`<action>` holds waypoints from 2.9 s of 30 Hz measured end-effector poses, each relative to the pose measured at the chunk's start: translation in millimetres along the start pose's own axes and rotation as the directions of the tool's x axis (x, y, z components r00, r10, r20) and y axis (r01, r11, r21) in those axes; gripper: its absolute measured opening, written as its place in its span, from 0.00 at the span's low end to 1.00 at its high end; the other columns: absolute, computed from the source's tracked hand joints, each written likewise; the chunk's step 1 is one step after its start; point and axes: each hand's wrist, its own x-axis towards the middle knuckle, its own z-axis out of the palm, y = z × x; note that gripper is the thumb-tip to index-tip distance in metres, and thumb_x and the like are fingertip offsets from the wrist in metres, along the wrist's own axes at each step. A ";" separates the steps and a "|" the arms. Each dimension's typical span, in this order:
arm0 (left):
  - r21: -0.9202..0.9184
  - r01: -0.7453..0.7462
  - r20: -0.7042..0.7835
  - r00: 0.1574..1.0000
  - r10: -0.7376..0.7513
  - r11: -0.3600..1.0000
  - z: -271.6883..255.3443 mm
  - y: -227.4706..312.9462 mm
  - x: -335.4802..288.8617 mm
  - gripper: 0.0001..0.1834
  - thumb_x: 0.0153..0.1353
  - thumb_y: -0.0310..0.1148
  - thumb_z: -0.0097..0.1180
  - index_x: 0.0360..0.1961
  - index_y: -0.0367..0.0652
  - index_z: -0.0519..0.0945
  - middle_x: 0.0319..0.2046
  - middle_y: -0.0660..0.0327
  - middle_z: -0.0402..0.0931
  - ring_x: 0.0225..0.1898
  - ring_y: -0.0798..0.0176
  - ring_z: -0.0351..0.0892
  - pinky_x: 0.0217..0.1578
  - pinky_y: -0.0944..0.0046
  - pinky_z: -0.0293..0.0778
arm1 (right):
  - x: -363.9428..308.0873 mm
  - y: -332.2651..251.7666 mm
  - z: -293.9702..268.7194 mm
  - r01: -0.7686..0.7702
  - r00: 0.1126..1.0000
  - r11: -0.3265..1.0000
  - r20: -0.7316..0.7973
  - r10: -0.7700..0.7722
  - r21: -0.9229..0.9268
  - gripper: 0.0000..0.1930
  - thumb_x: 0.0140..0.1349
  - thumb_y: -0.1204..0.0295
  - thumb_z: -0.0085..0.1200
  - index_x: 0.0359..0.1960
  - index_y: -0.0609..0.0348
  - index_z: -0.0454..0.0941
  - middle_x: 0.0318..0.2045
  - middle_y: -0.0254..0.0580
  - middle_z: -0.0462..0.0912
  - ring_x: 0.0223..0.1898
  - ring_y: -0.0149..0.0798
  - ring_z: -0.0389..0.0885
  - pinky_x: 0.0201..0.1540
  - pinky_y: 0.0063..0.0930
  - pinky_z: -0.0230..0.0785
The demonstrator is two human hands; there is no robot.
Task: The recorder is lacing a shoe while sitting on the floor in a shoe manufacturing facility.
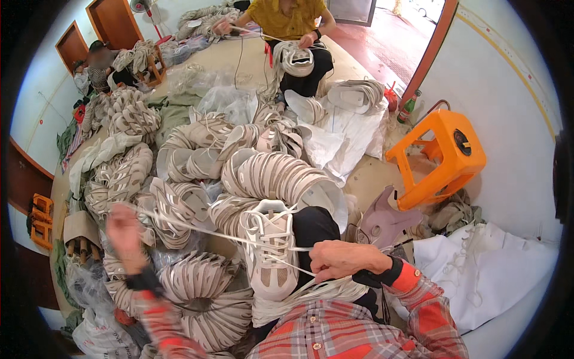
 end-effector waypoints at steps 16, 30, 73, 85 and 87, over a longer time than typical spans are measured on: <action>0.751 -0.347 0.102 0.901 0.421 0.562 160.3 178.3 -11.0 0.08 0.63 0.30 0.43 0.35 0.37 0.72 0.23 0.70 0.64 0.21 0.73 0.61 0.25 0.73 0.61 | 141.2 3.0 60.6 -0.033 0.974 0.997 -0.221 0.049 0.075 0.09 0.54 0.69 0.51 0.30 0.64 0.74 0.22 0.50 0.77 0.24 0.48 0.77 0.27 0.37 0.69; 0.998 0.028 0.026 0.668 -0.744 0.060 70.2 -180.3 -168.2 0.08 0.59 0.32 0.55 0.32 0.37 0.79 0.24 0.65 0.79 0.27 0.76 0.74 0.27 0.74 0.68 | 74.0 -9.0 45.9 -0.305 0.796 0.808 -0.330 0.507 0.505 0.16 0.64 0.65 0.45 0.48 0.62 0.70 0.21 0.48 0.80 0.18 0.35 0.77 0.18 0.27 0.68; 0.724 0.637 -0.198 0.558 -0.805 0.264 16.5 -206.7 -171.4 0.05 0.54 0.31 0.61 0.27 0.43 0.78 0.17 0.72 0.69 0.13 0.80 0.57 0.14 0.77 0.51 | 96.5 12.6 31.7 -0.236 0.950 0.943 -0.258 0.174 -0.235 0.06 0.56 0.72 0.46 0.30 0.59 0.74 0.22 0.54 0.77 0.26 0.53 0.79 0.28 0.46 0.71; 0.882 0.422 -0.128 0.641 -0.756 0.208 39.2 -206.3 -168.6 0.05 0.54 0.30 0.60 0.28 0.39 0.79 0.22 0.72 0.72 0.21 0.80 0.65 0.22 0.77 0.61 | 100.4 5.6 30.1 -0.387 0.804 0.583 -0.049 0.593 0.715 0.09 0.59 0.74 0.42 0.39 0.64 0.70 0.13 0.39 0.73 0.08 0.29 0.70 0.09 0.25 0.60; 0.919 0.328 -0.063 0.669 -0.740 0.217 41.6 -210.2 -173.5 0.05 0.55 0.30 0.59 0.28 0.38 0.79 0.22 0.72 0.72 0.23 0.80 0.66 0.23 0.77 0.62 | 98.9 2.2 26.8 -0.402 0.804 0.591 -0.039 0.593 0.700 0.09 0.59 0.74 0.43 0.39 0.64 0.70 0.13 0.38 0.73 0.08 0.29 0.70 0.09 0.25 0.60</action>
